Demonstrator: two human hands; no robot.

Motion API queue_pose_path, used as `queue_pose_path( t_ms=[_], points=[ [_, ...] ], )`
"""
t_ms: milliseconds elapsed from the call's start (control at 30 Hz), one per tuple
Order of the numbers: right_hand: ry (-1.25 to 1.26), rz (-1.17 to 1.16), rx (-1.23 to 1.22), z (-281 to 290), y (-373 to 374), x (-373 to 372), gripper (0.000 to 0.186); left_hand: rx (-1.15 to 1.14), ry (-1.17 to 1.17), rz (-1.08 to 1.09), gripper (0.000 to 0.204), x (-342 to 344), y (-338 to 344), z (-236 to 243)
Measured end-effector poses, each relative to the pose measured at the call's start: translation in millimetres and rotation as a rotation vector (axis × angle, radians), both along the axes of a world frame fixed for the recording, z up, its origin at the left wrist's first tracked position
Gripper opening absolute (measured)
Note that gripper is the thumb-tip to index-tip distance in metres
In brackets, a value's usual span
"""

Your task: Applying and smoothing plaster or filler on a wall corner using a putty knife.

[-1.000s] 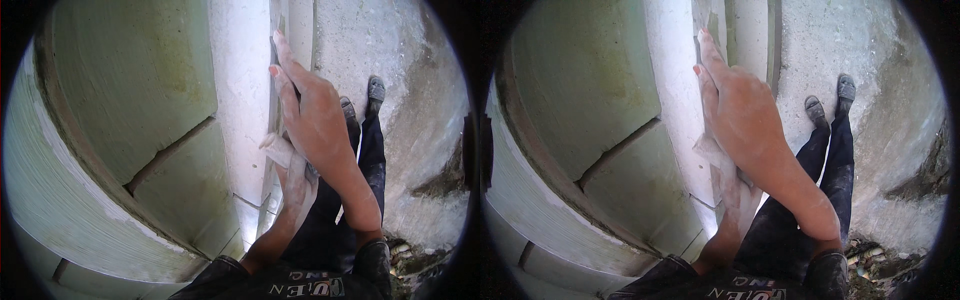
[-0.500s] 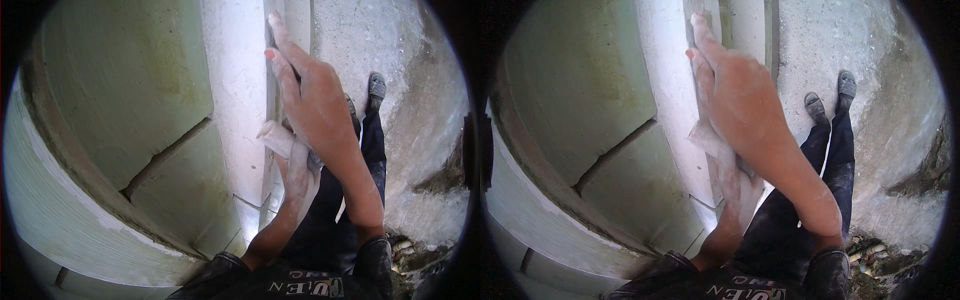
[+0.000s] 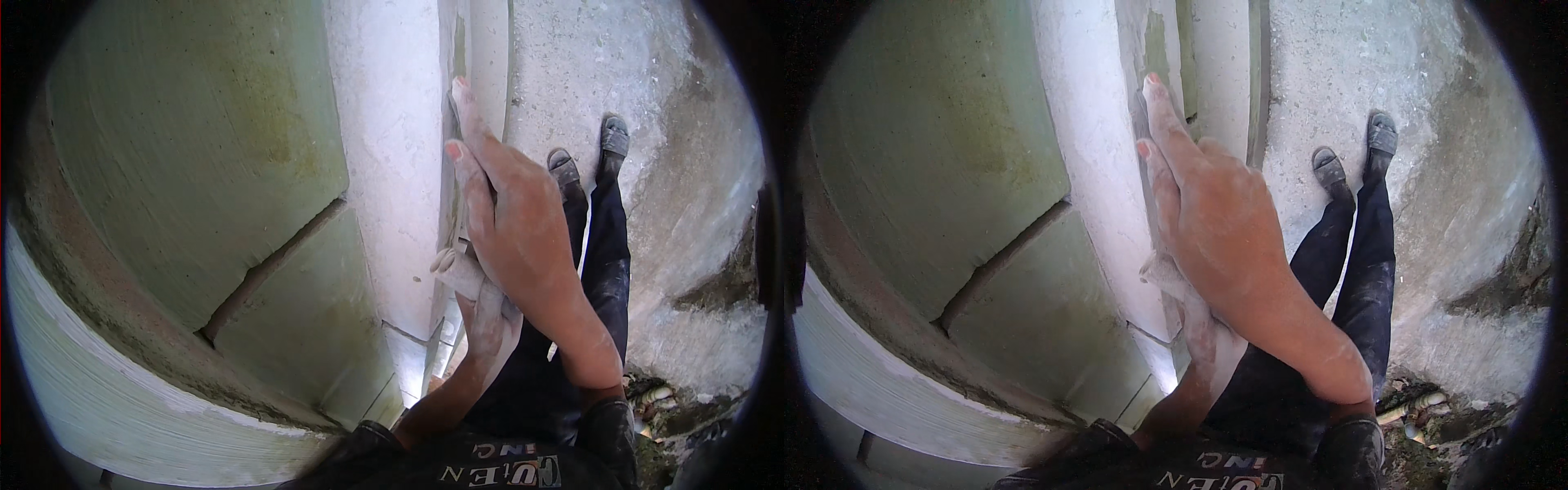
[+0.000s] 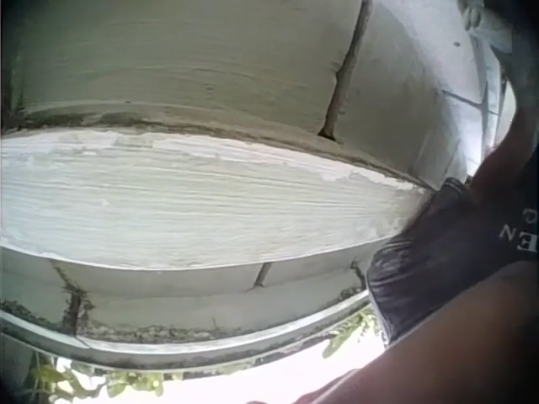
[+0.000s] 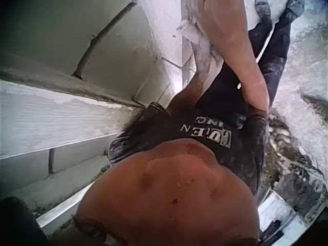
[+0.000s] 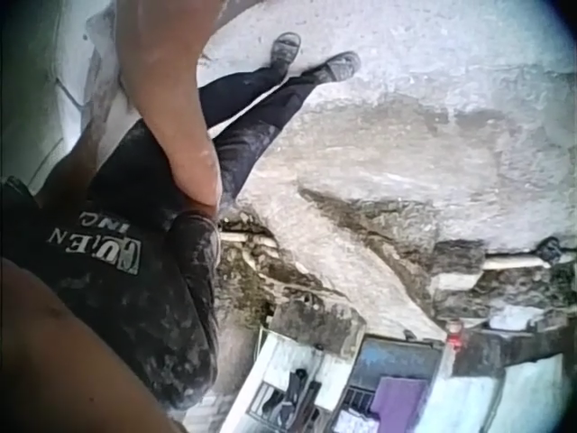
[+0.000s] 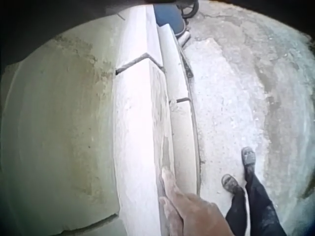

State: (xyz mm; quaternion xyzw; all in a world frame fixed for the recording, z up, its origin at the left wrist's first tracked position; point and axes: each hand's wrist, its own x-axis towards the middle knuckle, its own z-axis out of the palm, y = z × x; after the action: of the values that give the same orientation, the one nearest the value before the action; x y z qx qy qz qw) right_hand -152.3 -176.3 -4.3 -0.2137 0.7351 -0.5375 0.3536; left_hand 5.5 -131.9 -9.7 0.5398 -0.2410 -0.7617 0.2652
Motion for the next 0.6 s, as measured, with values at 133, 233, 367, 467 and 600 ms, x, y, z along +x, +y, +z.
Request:
queue_pose_path(
  t_ms=[133,233,367,467,600],
  points=[
    [-0.035,-0.042,0.009,-2.4,-6.5,-9.6,0.049,-0.033,0.012,-0.029,0.053,2.7,9.9,-0.9],
    [0.011,-0.062,-0.027,-1.8,0.0,0.8,0.050,-0.029,0.000,-0.026,0.052,-2.4,7.6,5.9],
    [-0.076,0.060,0.054,10.0,4.4,-1.3,0.054,-0.023,-0.011,-0.025,0.050,-8.2,2.8,14.3],
    [0.012,-0.089,0.004,-2.4,-10.6,-13.2,0.047,-0.019,-0.015,-0.026,0.048,-12.9,0.4,19.5],
    [-0.019,-0.073,-0.031,-2.2,-5.1,-0.9,0.046,-0.016,-0.034,-0.013,0.047,-15.7,-1.0,25.4]
  ],
)
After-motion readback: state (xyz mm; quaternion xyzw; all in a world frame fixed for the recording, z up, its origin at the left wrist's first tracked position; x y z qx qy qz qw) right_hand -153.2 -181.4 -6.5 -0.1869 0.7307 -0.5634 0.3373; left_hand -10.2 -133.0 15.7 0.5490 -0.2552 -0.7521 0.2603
